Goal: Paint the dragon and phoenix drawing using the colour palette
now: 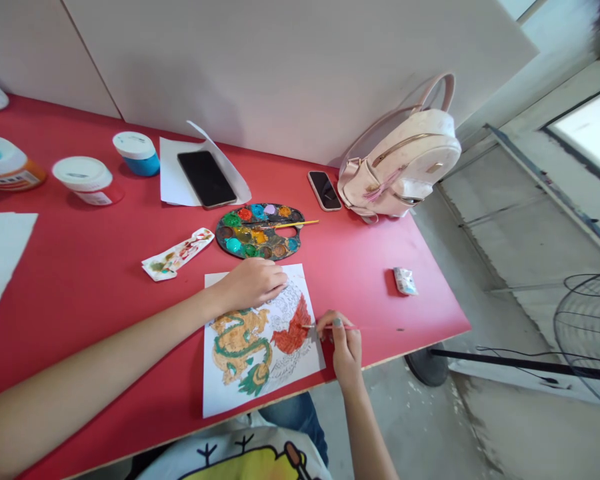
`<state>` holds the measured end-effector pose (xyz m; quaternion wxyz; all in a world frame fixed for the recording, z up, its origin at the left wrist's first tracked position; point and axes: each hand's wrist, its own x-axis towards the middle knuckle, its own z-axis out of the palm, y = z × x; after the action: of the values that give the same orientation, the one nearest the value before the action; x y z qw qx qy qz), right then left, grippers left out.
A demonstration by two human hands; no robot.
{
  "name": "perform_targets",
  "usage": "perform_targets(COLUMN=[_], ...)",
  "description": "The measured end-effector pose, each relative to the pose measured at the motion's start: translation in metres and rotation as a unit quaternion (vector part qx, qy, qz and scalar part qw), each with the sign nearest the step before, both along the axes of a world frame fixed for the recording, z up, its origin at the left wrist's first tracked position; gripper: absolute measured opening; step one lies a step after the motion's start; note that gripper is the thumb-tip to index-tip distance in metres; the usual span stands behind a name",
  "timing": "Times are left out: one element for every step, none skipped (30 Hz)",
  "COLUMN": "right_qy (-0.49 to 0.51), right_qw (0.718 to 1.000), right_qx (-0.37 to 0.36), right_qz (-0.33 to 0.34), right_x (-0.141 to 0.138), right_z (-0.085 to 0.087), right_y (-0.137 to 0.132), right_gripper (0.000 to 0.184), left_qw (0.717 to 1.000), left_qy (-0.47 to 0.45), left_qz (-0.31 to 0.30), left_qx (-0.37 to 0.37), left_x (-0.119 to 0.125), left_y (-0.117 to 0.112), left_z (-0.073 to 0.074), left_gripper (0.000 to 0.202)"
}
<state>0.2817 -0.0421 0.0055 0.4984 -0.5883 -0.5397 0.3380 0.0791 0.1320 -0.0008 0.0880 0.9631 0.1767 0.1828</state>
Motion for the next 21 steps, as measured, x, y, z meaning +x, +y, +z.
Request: perform_targets(right_qy=[-0.005, -0.005, -0.002, 0.001, 0.000, -0.005, -0.013, -0.019, -0.022, -0.021, -0.019, -0.018, -0.022, -0.028, -0.031, -0.029, -0.022, -0.014, -0.011, -0.015, -0.023], right_qw=[1.000, 1.000, 0.999, 0.999, 0.999, 0.999, 1.000, 1.000, 1.000, 0.999, 0.999, 0.999, 1.000, 0.999, 0.999, 0.999, 1.000, 1.000, 1.000, 1.000, 0.999], right_qx=[-0.002, -0.002, 0.003, 0.010, 0.017, 0.020, 0.021, 0.020, 0.017, 0.016, 0.017, 0.019, 0.020, 0.018, 0.016, 0.014, 0.014, 0.016, 0.019, 0.020, 0.020], right_qz=[0.007, 0.027, 0.046, 0.053, 0.045, 0.027, 0.009, 0.002, 0.008, 0.019, 0.026, 0.022, 0.007, -0.010, -0.017, -0.009, 0.008, 0.021, 0.021, 0.009, -0.009], right_x=[0.0001, 0.0001, 0.0001, 0.0001, 0.0000, 0.0000, 0.0000, 0.0000, 0.0000, 0.0000, -0.0001, -0.0001, -0.0002, -0.0003, -0.0004, -0.0005, -0.0007, -0.0008, -0.0009, -0.0008, -0.0008], right_z=[-0.0002, -0.0003, -0.0005, -0.0006, -0.0007, -0.0007, -0.0006, -0.0006, -0.0006, -0.0006, -0.0005, -0.0004, -0.0003, 0.0000, 0.0003, 0.0006, 0.0009, 0.0011, 0.0012, 0.0012, 0.0010], right_y=[-0.0001, -0.0004, -0.0006, -0.0008, -0.0010, -0.0012, -0.0013, -0.0014, -0.0015, -0.0017, -0.0019, -0.0021, -0.0022, -0.0024, -0.0024, -0.0024, -0.0024, -0.0023, -0.0022, -0.0021, -0.0020], right_gripper=[0.058, 0.060, 0.061, 0.062, 0.060, 0.058, 0.056, 0.055, 0.056, 0.057, 0.059, 0.060, 0.059, 0.058, 0.057, 0.057, 0.058, 0.059, 0.059, 0.058, 0.057], left_qw=[1.000, 1.000, 1.000, 1.000, 1.000, 1.000, 1.000, 1.000, 1.000, 1.000, 1.000, 1.000, 1.000, 1.000, 1.000, 1.000, 1.000, 1.000, 1.000, 1.000, 1.000], left_qy=[0.000, 0.000, -0.001, -0.001, 0.000, 0.001, 0.003, 0.005, 0.005, 0.005, 0.003, 0.000, -0.003, -0.005, -0.006, -0.007, -0.007, -0.008, -0.009, -0.011, -0.012], left_qz=[0.000, 0.000, -0.001, -0.001, 0.000, 0.000, 0.001, 0.001, 0.001, 0.000, -0.001, -0.001, -0.001, -0.002, -0.002, -0.002, -0.003, -0.004, -0.005, -0.006, -0.006], left_qx=[0.001, 0.003, 0.004, 0.005, 0.004, 0.003, 0.000, -0.003, -0.005, -0.007, -0.007, -0.007, -0.006, -0.005, -0.003, -0.002, -0.002, -0.004, -0.006, -0.009, -0.012], left_x=[-0.0001, -0.0001, -0.0002, -0.0002, -0.0003, -0.0003, -0.0003, -0.0002, -0.0002, -0.0002, -0.0001, -0.0001, 0.0000, 0.0000, 0.0000, 0.0000, -0.0001, -0.0001, -0.0002, -0.0003, -0.0004], left_y=[0.0000, 0.0001, 0.0001, 0.0001, 0.0001, 0.0001, 0.0001, 0.0000, 0.0000, -0.0001, -0.0001, -0.0001, 0.0000, 0.0000, 0.0002, 0.0003, 0.0004, 0.0005, 0.0005, 0.0006, 0.0006], left_z=[0.0000, 0.0001, 0.0002, 0.0002, 0.0003, 0.0003, 0.0004, 0.0004, 0.0005, 0.0006, 0.0006, 0.0006, 0.0005, 0.0004, 0.0002, -0.0001, -0.0003, -0.0004, -0.0005, -0.0006, -0.0005], left_gripper=[0.026, 0.026, 0.027, 0.027, 0.027, 0.026, 0.026, 0.026, 0.026, 0.027, 0.027, 0.027, 0.027, 0.027, 0.026, 0.026, 0.026, 0.025, 0.026, 0.026, 0.026])
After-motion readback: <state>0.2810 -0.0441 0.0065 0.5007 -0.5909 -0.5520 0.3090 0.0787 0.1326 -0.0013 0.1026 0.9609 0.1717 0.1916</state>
